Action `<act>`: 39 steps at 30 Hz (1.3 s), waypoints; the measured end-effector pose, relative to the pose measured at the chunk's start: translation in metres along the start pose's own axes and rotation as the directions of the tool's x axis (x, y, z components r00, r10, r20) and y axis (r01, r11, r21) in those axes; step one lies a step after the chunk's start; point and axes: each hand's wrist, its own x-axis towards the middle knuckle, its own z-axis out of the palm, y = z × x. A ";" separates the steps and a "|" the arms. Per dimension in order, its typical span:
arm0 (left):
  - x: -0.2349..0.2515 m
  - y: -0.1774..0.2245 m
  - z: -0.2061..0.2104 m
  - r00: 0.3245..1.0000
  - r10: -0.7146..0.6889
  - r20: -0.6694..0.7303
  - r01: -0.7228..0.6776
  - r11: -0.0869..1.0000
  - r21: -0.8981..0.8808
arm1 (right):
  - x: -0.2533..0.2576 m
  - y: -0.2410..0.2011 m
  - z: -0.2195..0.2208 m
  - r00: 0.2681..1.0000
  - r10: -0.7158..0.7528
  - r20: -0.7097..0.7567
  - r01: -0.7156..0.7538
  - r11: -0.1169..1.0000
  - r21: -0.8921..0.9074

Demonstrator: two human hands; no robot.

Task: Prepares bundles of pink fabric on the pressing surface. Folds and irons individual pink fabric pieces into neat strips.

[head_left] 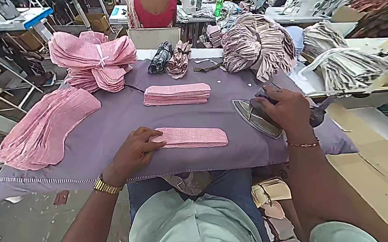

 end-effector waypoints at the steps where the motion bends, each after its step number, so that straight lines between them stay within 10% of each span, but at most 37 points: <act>1: 0.000 0.000 0.000 1.000 -0.002 0.001 0.002 1.000 -0.002 | -0.006 -0.005 -0.003 0.999 -0.031 -0.031 0.033 0.997 0.067; 6: 0.000 0.003 -0.001 1.000 -0.023 0.011 0.023 0.999 -0.023 | -0.051 -0.054 -0.025 0.938 -0.229 -0.260 0.323 0.848 0.421; 19: -0.001 0.008 0.005 0.984 -0.148 -0.103 0.150 0.989 0.015 | -0.027 -0.193 0.005 0.949 -0.304 -0.083 0.310 0.852 0.421; 26: -0.008 -0.006 -0.007 0.884 -0.359 -0.299 0.284 0.921 -0.266 | -0.030 -0.276 0.015 0.873 -0.485 -0.058 0.463 0.783 0.415; 39: -0.007 -0.008 0.002 0.920 -0.349 -0.177 0.345 0.937 -0.050 | -0.058 -0.129 -0.026 0.909 -0.414 -0.051 0.416 0.888 0.195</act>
